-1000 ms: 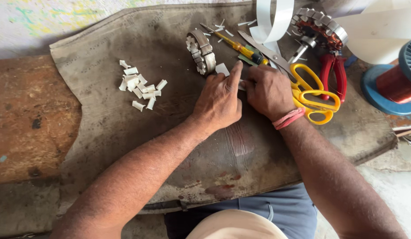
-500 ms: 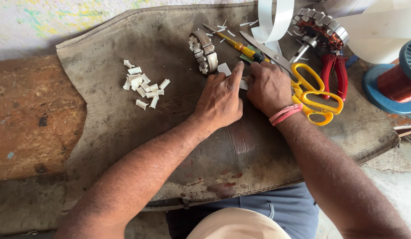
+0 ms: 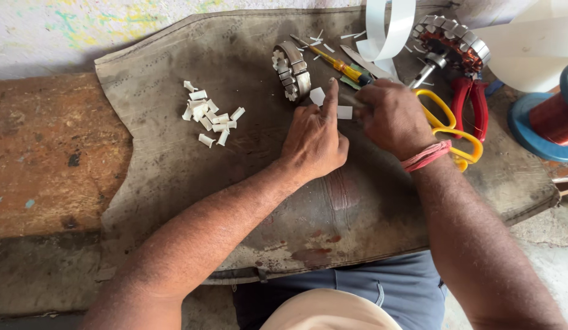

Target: The person cuts white insulating tape into small rectangular pieces using scissors and inserts them into the slots of a motor stator. They repeatedly measure, cut, and place the tape pieces, occasionally using a screwdriver to adjust the placement within the stator slots.

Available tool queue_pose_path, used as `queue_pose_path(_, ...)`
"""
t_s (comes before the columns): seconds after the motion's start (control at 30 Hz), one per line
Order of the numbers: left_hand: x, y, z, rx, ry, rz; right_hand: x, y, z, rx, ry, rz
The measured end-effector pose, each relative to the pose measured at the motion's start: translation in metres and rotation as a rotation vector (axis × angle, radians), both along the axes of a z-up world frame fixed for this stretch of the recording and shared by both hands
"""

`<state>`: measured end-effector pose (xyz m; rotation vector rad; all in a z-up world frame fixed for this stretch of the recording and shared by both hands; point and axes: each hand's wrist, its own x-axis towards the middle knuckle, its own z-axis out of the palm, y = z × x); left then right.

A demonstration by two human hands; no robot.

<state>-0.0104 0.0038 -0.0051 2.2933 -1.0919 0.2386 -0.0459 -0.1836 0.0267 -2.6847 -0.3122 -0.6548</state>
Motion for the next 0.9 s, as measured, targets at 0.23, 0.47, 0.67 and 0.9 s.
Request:
queue_pose_path(0.23,0.005,-0.002,-0.003,-0.037,0.077,0.055,-0.012,0.031,-0.008,-0.08,-0.039,-0.228)
queue_pose_path(0.47,0.01,-0.003,-0.012,-0.129,0.038,0.038,-0.011,0.028,0.0,-0.032,0.047,-0.194)
queue_pose_path(0.67,0.01,-0.003,-0.011,-0.072,0.07,0.056,-0.013,0.033,-0.008,-0.145,-0.011,-0.208)
queue_pose_path(0.9,0.009,-0.001,-0.007,-0.04,0.101,0.059,-0.01,0.034,-0.022,-0.142,0.052,-0.173)
